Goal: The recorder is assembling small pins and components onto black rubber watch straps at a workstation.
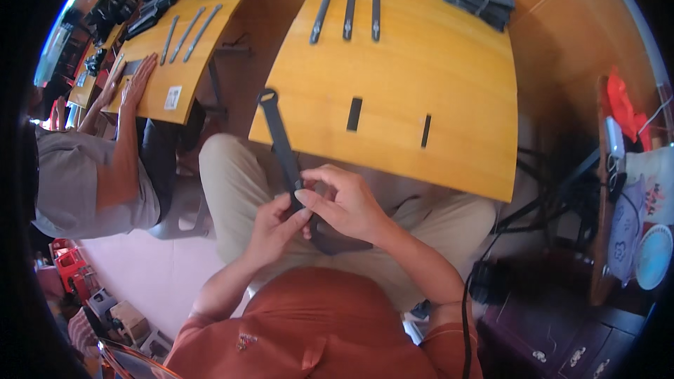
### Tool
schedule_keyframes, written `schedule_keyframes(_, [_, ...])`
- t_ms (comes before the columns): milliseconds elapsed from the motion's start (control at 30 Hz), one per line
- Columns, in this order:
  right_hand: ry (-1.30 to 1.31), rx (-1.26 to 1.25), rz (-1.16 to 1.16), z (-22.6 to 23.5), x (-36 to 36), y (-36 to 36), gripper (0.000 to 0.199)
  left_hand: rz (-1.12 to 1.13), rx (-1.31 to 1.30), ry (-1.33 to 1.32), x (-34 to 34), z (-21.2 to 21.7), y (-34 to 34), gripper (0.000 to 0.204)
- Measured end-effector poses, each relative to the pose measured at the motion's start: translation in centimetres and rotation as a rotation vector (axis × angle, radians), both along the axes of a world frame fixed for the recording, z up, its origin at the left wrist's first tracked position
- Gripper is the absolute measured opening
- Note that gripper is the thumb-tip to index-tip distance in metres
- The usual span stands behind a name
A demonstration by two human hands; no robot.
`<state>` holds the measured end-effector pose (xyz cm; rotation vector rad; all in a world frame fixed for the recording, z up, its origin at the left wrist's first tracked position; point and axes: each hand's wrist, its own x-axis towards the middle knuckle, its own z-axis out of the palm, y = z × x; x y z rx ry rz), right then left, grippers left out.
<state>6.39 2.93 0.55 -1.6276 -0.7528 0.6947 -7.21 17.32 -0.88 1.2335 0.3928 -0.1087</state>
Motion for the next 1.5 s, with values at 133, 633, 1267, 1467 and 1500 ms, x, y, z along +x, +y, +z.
schedule_keyframes(133, [0.595, 0.276, 0.005, -0.8, -1.4, -0.8, 0.020, -0.158, 0.036, -0.090, 0.3, 0.8, -0.7, 0.022])
schedule_keyframes(633, [0.104, 0.025, -0.149, -0.6, -4.4, -5.4, 0.036, 0.024, -0.350, 0.002, -1.4, 0.2, -1.1, 0.036])
schedule_keyframes(1267, [-0.286, 0.067, -0.114, -0.5, -6.8, -6.4, 0.015, 0.059, -0.055, -0.180, -2.7, -1.0, -1.6, 0.041])
schedule_keyframes(1467, [-0.318, 0.084, -0.146, -0.2, -7.0, -6.2, 0.015, 0.077, -0.051, -0.203, -2.9, -0.8, -1.9, 0.038])
schedule_keyframes(1500, [-0.320, 0.096, -0.157, -0.3, -6.9, -6.2, 0.015, 0.092, -0.055, -0.212, -2.8, -0.9, -2.0, 0.038])
